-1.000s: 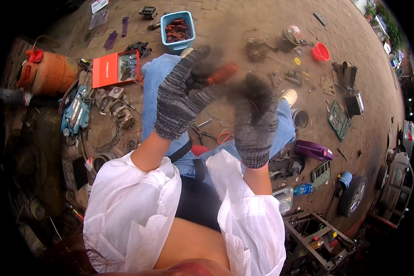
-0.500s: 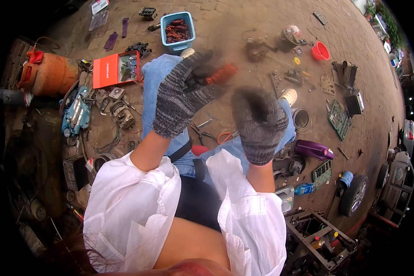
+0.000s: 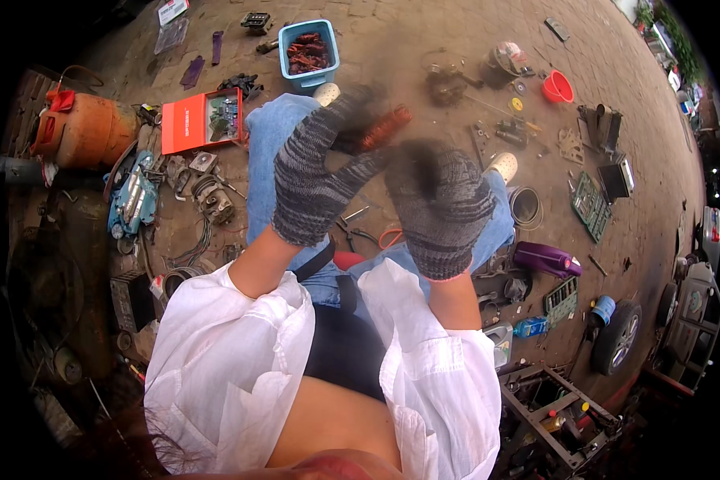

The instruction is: The person sits on the floor and winds a length of copper wire into a compact coil using gloved hands. The person repeatedly twists and shapes the wire, occasionally adjusting the coil's form.

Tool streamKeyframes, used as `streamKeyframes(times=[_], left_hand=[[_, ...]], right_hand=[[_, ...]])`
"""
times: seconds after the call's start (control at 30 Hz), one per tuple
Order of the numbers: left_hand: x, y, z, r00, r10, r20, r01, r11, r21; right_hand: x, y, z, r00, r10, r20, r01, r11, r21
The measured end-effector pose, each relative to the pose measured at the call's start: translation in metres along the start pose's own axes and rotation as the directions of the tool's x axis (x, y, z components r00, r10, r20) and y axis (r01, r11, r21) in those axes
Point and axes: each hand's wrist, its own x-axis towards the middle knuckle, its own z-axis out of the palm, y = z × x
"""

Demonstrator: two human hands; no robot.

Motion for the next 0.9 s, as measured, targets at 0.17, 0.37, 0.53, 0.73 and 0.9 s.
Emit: streamKeyframes(times=[0.17, 0.37, 0.53, 0.73, 0.9], left_hand=[[0.004, 0.006, -0.004, 0.997, 0.073, -0.007, -0.072, 0.994, 0.077], [-0.001, 0.007, -0.003, 0.963, -0.242, 0.116, 0.268, 0.884, -0.383], [-0.002, 0.002, -0.001, 0.945, -0.294, 0.145, 0.328, 0.834, -0.443], [-0.002, 0.004, -0.005, 0.983, -0.154, 0.095, 0.168, 0.973, -0.157], [-0.003, 0.001, -0.008, 0.982, -0.142, 0.127, 0.158, 0.979, -0.132]], right_hand=[[0.003, -0.003, -0.003, 0.998, 0.055, 0.035, -0.058, 0.994, 0.097], [0.004, -0.002, -0.005, 0.997, 0.045, 0.064, -0.047, 0.998, 0.029], [0.006, -0.01, -0.01, 0.996, 0.038, 0.077, -0.04, 0.999, 0.018], [0.009, -0.007, -0.011, 0.984, -0.148, 0.094, 0.156, 0.984, -0.081], [0.011, 0.0, -0.008, 0.977, -0.17, 0.132, 0.172, 0.985, -0.005]])
